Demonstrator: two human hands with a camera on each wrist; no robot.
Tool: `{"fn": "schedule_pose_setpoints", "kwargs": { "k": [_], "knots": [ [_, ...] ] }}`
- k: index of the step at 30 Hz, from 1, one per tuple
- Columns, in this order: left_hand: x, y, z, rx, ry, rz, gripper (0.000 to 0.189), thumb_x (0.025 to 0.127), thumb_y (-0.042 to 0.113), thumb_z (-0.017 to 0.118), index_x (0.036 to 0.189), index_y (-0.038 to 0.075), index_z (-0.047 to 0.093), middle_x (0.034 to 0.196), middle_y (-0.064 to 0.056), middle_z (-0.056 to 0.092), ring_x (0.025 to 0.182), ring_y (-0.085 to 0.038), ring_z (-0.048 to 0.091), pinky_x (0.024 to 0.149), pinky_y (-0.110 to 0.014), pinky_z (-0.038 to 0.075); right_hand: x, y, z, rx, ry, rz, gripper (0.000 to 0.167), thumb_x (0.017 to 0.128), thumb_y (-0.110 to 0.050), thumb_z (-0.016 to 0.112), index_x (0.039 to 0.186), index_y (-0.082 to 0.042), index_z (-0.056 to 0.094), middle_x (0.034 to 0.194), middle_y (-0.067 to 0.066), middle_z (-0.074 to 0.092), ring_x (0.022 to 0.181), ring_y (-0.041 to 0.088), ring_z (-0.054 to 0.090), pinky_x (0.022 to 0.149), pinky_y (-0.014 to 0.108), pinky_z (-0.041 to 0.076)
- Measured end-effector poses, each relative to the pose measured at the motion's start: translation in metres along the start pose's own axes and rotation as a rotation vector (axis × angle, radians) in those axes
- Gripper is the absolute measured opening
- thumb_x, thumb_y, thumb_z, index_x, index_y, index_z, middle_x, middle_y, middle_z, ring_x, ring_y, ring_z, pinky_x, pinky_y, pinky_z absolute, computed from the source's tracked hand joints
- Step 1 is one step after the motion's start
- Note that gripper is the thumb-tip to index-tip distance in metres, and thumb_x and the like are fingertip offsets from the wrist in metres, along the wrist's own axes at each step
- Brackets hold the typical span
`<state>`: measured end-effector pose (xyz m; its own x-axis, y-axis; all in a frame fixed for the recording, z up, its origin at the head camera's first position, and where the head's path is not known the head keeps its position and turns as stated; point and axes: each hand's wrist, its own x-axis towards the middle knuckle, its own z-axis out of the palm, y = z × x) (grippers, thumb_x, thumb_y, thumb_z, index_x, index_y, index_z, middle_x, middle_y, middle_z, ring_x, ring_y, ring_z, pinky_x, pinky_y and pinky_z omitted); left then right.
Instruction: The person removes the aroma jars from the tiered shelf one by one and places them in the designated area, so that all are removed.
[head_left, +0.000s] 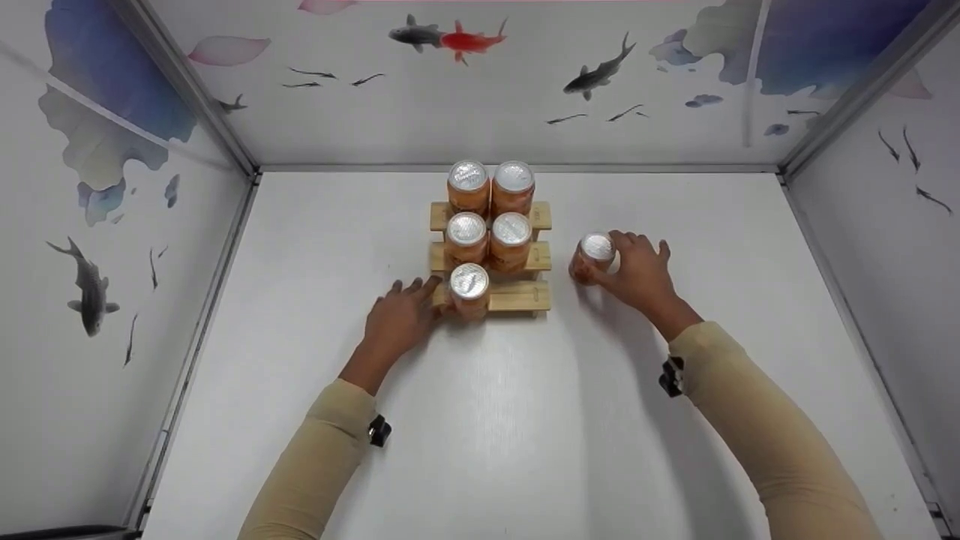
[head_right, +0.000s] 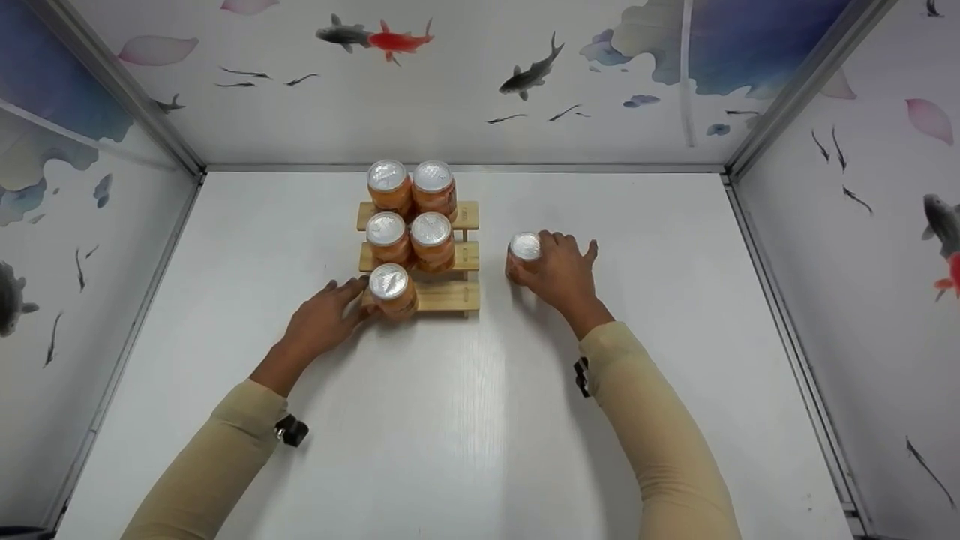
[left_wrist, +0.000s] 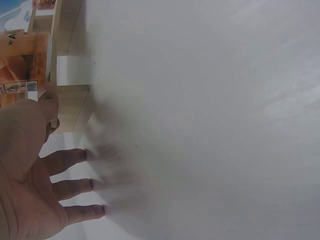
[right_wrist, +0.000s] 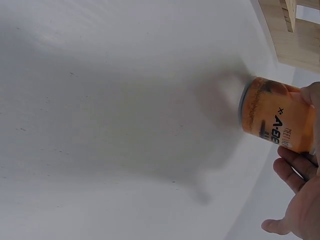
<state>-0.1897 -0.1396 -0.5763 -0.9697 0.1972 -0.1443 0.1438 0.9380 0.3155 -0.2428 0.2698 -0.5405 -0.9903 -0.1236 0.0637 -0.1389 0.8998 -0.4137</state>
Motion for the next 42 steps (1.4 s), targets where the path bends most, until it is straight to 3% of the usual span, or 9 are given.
{"fn": "schedule_pose_setpoints", "kwargs": {
  "k": [6, 12, 25, 36, 42],
  "knots": [
    [-0.002, 0.001, 0.000, -0.006, 0.001, -0.004, 0.060, 0.111, 0.047, 0.064, 0.167, 0.028, 0.051, 0.167, -0.015, 0.057, 0.157, -0.050, 0.049, 0.117, -0.077, 0.047, 0.000, -0.005, -0.004, -0.012, -0.005, -0.028, 0.077, 0.099, -0.042, 0.082, 0.153, 0.006, 0.055, 0.149, 0.034, 0.062, 0.141, 0.054, 0.057, 0.125, 0.084, 0.026],
    [-0.002, 0.002, -0.001, -0.021, 0.005, -0.003, 0.061, 0.111, 0.048, 0.064, 0.167, 0.028, 0.050, 0.167, -0.016, 0.057, 0.158, -0.049, 0.048, 0.118, -0.077, 0.045, 0.004, -0.015, -0.011, -0.005, 0.041, -0.103, 0.083, 0.097, -0.039, 0.084, 0.159, 0.005, 0.051, 0.153, 0.033, 0.059, 0.144, 0.054, 0.054, 0.126, 0.081, 0.027],
    [-0.001, 0.002, 0.001, -0.035, -0.010, -0.017, 0.061, 0.112, 0.049, 0.062, 0.168, 0.030, 0.048, 0.169, -0.015, 0.054, 0.159, -0.050, 0.045, 0.120, -0.077, 0.044, 0.014, -0.070, -0.020, -0.020, 0.034, -0.255, 0.089, 0.095, -0.050, 0.085, 0.160, 0.001, 0.052, 0.153, 0.025, 0.061, 0.149, 0.045, 0.055, 0.135, 0.073, 0.020],
    [0.000, 0.003, 0.000, -0.016, -0.015, -0.027, 0.060, 0.112, 0.051, 0.061, 0.167, 0.032, 0.049, 0.168, -0.014, 0.056, 0.158, -0.049, 0.048, 0.117, -0.078, 0.046, 0.016, -0.110, -0.013, 0.072, 0.010, -0.363, 0.081, 0.095, -0.043, 0.089, 0.156, -0.002, 0.056, 0.145, 0.022, 0.066, 0.142, 0.040, 0.062, 0.136, 0.070, 0.022],
    [0.001, 0.003, 0.000, -0.006, 0.001, -0.018, 0.061, 0.111, 0.054, 0.062, 0.167, 0.031, 0.050, 0.166, -0.014, 0.058, 0.155, -0.051, 0.051, 0.115, -0.078, 0.048, 0.015, -0.123, -0.008, 0.118, 0.028, -0.350, 0.083, 0.094, -0.045, 0.090, 0.155, -0.001, 0.057, 0.139, 0.021, 0.070, 0.137, 0.042, 0.064, 0.136, 0.064, 0.027]
  ]
}}
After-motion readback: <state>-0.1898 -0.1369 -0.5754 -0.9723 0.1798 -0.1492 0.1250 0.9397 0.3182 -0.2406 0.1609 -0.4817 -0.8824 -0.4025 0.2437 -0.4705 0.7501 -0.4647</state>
